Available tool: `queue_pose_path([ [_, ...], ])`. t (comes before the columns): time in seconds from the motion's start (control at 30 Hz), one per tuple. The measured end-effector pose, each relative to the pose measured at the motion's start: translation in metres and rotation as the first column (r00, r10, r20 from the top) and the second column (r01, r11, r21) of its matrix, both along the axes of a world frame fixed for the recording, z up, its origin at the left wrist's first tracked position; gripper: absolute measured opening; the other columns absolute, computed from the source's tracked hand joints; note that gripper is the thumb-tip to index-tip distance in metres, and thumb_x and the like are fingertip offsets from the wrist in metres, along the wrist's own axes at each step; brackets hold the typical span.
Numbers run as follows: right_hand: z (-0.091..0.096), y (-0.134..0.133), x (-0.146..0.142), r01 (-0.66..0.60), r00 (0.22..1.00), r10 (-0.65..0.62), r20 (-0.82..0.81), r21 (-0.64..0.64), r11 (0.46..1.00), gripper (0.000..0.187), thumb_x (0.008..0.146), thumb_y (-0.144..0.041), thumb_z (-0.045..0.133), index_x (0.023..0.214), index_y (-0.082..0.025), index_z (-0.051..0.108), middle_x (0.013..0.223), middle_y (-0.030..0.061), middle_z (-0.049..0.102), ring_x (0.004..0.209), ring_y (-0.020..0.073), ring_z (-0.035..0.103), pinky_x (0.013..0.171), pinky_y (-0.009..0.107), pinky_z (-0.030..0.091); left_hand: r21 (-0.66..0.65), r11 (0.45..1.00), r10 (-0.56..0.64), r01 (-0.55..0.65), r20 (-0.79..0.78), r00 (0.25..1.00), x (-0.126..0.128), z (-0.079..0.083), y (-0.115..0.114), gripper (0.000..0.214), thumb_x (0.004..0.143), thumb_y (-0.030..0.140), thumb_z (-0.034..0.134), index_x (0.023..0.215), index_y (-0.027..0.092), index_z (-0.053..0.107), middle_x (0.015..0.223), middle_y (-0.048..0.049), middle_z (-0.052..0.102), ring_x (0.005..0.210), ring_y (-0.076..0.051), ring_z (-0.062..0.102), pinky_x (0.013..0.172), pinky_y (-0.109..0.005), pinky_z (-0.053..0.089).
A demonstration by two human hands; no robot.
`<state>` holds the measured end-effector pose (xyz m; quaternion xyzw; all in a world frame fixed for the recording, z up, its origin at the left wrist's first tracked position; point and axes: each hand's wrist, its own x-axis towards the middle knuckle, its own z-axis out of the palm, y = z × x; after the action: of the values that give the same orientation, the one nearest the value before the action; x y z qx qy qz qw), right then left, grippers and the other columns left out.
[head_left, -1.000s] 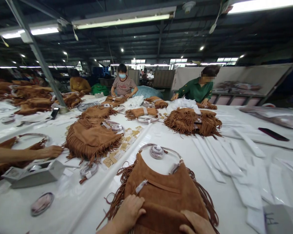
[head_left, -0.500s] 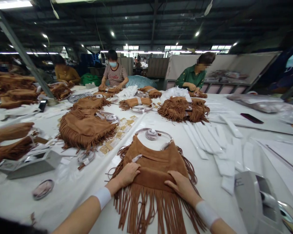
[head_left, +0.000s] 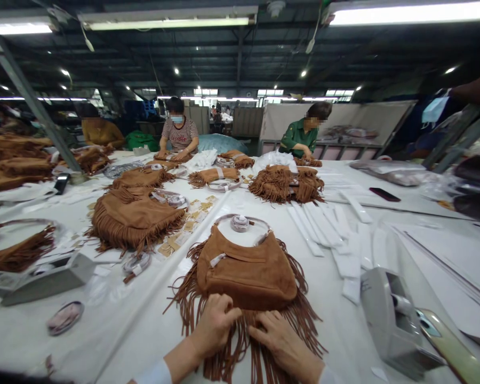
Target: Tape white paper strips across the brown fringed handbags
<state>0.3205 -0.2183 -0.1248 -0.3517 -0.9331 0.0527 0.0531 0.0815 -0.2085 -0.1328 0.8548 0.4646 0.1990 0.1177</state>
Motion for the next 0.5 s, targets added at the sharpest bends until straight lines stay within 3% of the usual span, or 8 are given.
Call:
queue_pose_path([
  [0.1, -0.008, 0.000, 0.003, -0.015, 0.999, 0.015, 0.034, 0.005, 1.000, 0.025, 0.092, -0.017, 0.043, 0.110, -0.027, 0.058, 0.096, 0.0036, 0.057, 0.087, 0.0192, 0.049, 0.076, 0.034, 0.033, -0.061, 0.989, -0.140, 0.135, -0.072, 0.988, 0.014, -0.006, -0.020, 0.024, 0.091, 0.031, 0.047, 0.112, 0.031, 0.058, 0.099, -0.0057, 0.052, 0.092, -0.023, 0.044, 0.079, -0.038, 0.034],
  [0.2, -0.005, 0.000, 0.015, 0.011, 1.000, -0.011, 0.029, -0.004, 1.000, 0.032, 0.089, -0.012, 0.044, 0.113, -0.028, 0.058, 0.098, 0.0040, 0.059, 0.089, 0.0191, 0.050, 0.078, 0.034, 0.034, -0.103, 0.994, -0.057, 0.046, -0.103, 0.993, 0.017, -0.008, -0.027, 0.020, 0.092, 0.034, 0.046, 0.105, 0.028, 0.060, 0.100, -0.0057, 0.052, 0.095, -0.024, 0.044, 0.081, -0.039, 0.033],
  [0.37, 0.020, -0.005, 0.035, 0.114, 0.993, -0.114, -0.006, -0.066, 0.991, 0.045, 0.086, -0.009, 0.043, 0.125, -0.028, 0.055, 0.116, 0.0061, 0.061, 0.102, 0.0207, 0.052, 0.086, 0.036, 0.035, -0.156, 0.981, 0.101, -0.112, -0.076, 0.992, 0.002, -0.008, -0.030, 0.014, 0.089, 0.029, 0.050, 0.093, 0.024, 0.063, 0.100, -0.0064, 0.052, 0.098, -0.025, 0.045, 0.083, -0.040, 0.034],
  [0.43, 0.025, -0.010, 0.028, 0.201, 0.979, -0.204, -0.024, -0.094, 0.975, 0.040, 0.088, -0.016, 0.044, 0.123, -0.029, 0.057, 0.121, 0.0057, 0.059, 0.107, 0.0222, 0.052, 0.090, 0.038, 0.036, -0.195, 0.966, 0.161, -0.168, -0.055, 0.986, -0.001, -0.008, -0.034, 0.018, 0.090, 0.026, 0.048, 0.095, 0.026, 0.064, 0.097, -0.0066, 0.051, 0.096, -0.025, 0.046, 0.082, -0.040, 0.035],
  [0.5, 0.020, -0.016, 0.011, 0.371, 0.926, -0.376, -0.039, -0.100, 0.923, 0.027, 0.093, -0.029, 0.043, 0.109, -0.028, 0.065, 0.115, 0.0058, 0.062, 0.105, 0.0240, 0.054, 0.090, 0.042, 0.037, -0.216, 0.952, 0.216, -0.218, -0.035, 0.976, 0.001, -0.008, -0.039, 0.020, 0.090, 0.031, 0.048, 0.101, 0.028, 0.064, 0.099, -0.0071, 0.052, 0.098, -0.027, 0.046, 0.084, -0.042, 0.035],
])
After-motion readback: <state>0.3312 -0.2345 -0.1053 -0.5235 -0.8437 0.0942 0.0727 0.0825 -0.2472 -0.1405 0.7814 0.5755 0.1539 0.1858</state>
